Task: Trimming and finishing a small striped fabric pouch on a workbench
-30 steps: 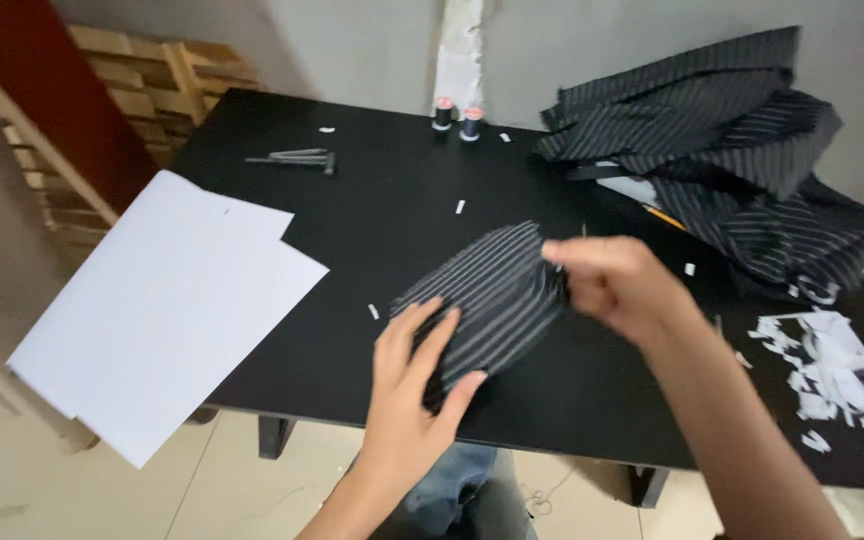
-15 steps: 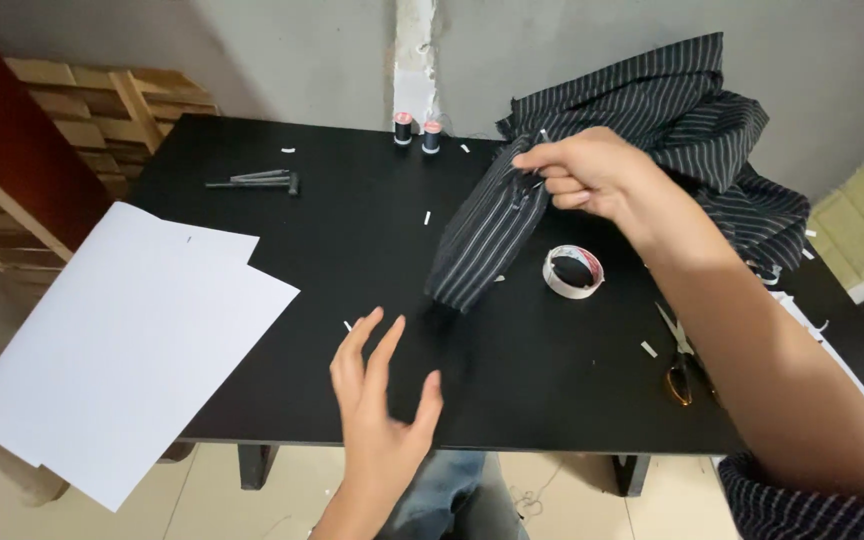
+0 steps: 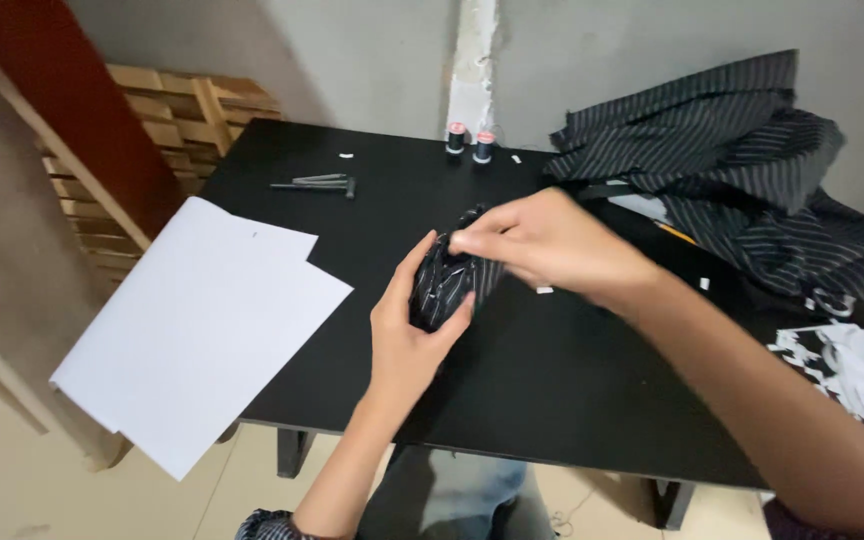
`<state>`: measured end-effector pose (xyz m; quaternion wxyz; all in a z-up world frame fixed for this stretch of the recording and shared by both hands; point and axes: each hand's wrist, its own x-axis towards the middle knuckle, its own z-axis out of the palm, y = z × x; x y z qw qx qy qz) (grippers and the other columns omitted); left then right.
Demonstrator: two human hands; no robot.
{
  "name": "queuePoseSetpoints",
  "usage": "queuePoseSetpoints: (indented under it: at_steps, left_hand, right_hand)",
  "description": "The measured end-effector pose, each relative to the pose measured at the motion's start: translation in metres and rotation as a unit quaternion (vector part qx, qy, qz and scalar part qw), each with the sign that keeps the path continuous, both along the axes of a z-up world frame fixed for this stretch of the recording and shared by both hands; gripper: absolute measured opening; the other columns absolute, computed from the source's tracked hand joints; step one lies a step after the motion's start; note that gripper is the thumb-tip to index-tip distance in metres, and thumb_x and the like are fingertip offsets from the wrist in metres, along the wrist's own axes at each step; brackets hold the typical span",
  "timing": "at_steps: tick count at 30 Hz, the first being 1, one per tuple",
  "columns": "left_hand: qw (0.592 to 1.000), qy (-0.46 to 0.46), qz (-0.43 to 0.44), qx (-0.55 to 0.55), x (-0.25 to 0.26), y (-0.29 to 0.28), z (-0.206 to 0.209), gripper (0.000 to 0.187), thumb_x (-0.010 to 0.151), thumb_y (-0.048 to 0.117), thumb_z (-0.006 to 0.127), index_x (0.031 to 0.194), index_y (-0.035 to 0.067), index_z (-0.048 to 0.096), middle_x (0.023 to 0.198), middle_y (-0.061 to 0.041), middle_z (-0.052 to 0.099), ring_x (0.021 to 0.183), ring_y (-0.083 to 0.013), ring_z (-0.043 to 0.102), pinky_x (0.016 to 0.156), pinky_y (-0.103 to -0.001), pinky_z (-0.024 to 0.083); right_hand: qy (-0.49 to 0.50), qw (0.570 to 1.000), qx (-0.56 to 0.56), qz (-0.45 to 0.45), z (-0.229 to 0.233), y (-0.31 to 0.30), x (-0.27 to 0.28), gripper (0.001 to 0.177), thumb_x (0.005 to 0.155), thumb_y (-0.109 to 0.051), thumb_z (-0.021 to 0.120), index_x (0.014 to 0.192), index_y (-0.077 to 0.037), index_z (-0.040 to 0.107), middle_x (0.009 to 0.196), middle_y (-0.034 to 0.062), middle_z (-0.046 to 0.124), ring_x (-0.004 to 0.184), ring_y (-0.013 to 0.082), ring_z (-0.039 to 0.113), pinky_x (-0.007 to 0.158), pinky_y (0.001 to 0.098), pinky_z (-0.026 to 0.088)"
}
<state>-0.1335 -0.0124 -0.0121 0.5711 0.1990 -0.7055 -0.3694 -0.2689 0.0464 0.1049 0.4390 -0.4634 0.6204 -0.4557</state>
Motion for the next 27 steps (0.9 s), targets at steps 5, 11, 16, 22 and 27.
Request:
queuePoseSetpoints:
  at_steps: [5,11,16,22,27]
  left_hand:
    - [0.969,0.056,-0.215,0.111,0.019,-0.031,-0.01,0.065,0.075,0.005,0.074,0.135,0.008,0.049,0.131,-0.011,0.055,0.121,-0.0208,0.052,0.103,-0.038,0.043]
    - [0.954,0.015,-0.283,0.094,0.019,-0.061,-0.01,0.055,0.076,0.013,0.076,0.128,0.01,0.057,0.13,-0.005,0.058,0.123,-0.0148,0.051,0.106,-0.034,0.038]
    - [0.961,0.042,-0.253,0.105,0.011,-0.07,-0.013,0.041,0.085,0.015,0.07,0.124,0.011,0.057,0.125,-0.006,0.059,0.119,-0.0149,0.051,0.105,-0.036,0.039]
    - [0.953,0.093,-0.241,0.16,0.003,-0.079,-0.029,0.013,0.091,0.015,0.063,0.097,0.01,0.053,0.122,-0.009,0.061,0.112,-0.0141,0.053,0.1,-0.037,0.04]
    - [0.945,0.135,-0.243,0.171,0.002,-0.072,-0.033,0.012,0.089,0.016,0.064,0.088,0.007,0.055,0.12,-0.013,0.062,0.111,-0.0174,0.055,0.097,-0.036,0.041]
  right_hand:
    - [0.275,0.956,-0.055,0.082,-0.001,0.008,-0.018,0.031,0.077,-0.006,0.07,0.107,0.002,0.069,0.043,0.0019,0.04,0.042,0.008,0.029,0.038,0.0223,0.024]
    - [0.317,0.947,-0.025,0.044,-0.031,-0.003,-0.023,0.017,0.085,-0.006,0.061,0.093,-0.003,0.076,0.04,0.0049,0.056,0.043,0.0076,0.034,0.043,0.0206,0.032]
    - [0.312,0.948,-0.067,0.023,-0.031,-0.011,-0.03,0.02,0.084,-0.006,0.062,0.101,-0.004,0.073,0.046,0.0031,0.052,0.046,0.0099,0.042,0.046,0.0213,0.035]
    - [0.305,0.945,-0.115,0.005,-0.024,-0.011,-0.034,0.02,0.083,-0.003,0.063,0.102,-0.003,0.071,0.046,0.0026,0.051,0.047,0.0096,0.042,0.051,0.0204,0.036]
    - [0.248,0.962,-0.114,0.013,-0.042,-0.015,-0.034,0.016,0.087,-0.006,0.059,0.095,-0.007,0.073,0.052,-0.0049,0.052,0.054,0.0029,0.041,0.052,0.015,0.033]
